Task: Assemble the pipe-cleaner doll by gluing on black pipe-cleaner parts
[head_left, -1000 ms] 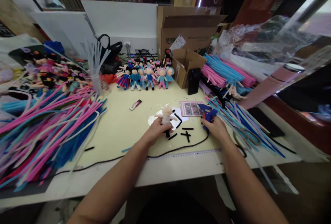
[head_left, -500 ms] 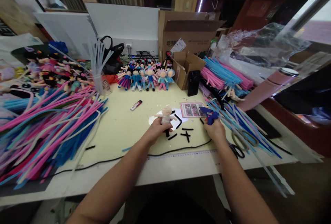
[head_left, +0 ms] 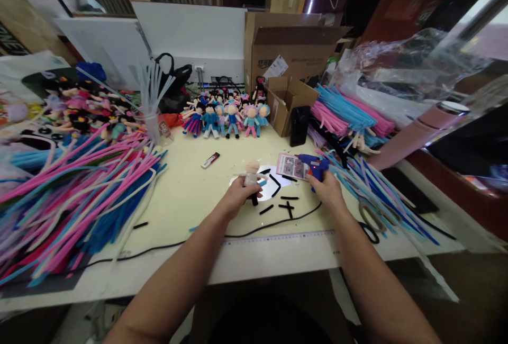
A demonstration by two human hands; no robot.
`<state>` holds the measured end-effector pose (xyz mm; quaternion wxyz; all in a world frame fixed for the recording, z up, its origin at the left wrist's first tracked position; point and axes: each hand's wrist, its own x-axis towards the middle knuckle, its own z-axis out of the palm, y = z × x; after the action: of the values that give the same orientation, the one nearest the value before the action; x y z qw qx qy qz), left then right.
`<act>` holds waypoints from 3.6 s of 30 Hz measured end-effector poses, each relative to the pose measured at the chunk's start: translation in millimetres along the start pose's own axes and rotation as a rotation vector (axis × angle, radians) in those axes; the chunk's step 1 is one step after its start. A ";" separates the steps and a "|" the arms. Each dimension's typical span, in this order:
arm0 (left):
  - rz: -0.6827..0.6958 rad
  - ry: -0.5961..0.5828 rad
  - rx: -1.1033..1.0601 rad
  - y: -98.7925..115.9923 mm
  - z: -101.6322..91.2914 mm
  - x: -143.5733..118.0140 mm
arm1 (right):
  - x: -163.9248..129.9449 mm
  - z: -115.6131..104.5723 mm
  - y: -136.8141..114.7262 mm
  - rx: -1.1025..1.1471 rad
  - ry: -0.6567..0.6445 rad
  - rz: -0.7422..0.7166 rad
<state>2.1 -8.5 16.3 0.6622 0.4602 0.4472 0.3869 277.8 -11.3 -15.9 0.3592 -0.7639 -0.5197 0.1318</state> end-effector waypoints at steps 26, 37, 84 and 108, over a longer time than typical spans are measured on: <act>0.022 0.003 -0.010 1.0 -3.6 2.1 | -26.2 -9.7 -3.1 -0.265 -0.057 0.006; 0.011 0.033 -0.021 3.2 -2.8 1.2 | -18.0 -6.3 3.2 -0.244 -0.076 -0.035; 0.284 0.329 -0.146 9.6 -33.6 13.2 | -35.0 59.4 -120.2 0.636 -0.684 -0.165; 0.245 0.370 -0.195 14.9 -35.6 12.4 | -36.5 61.1 -114.6 0.567 -0.462 -0.219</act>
<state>-29.4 16.5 21.3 0.5584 0.3663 0.4622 0.5834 147.0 4.5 13.2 0.4414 -0.5242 -0.6087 0.3999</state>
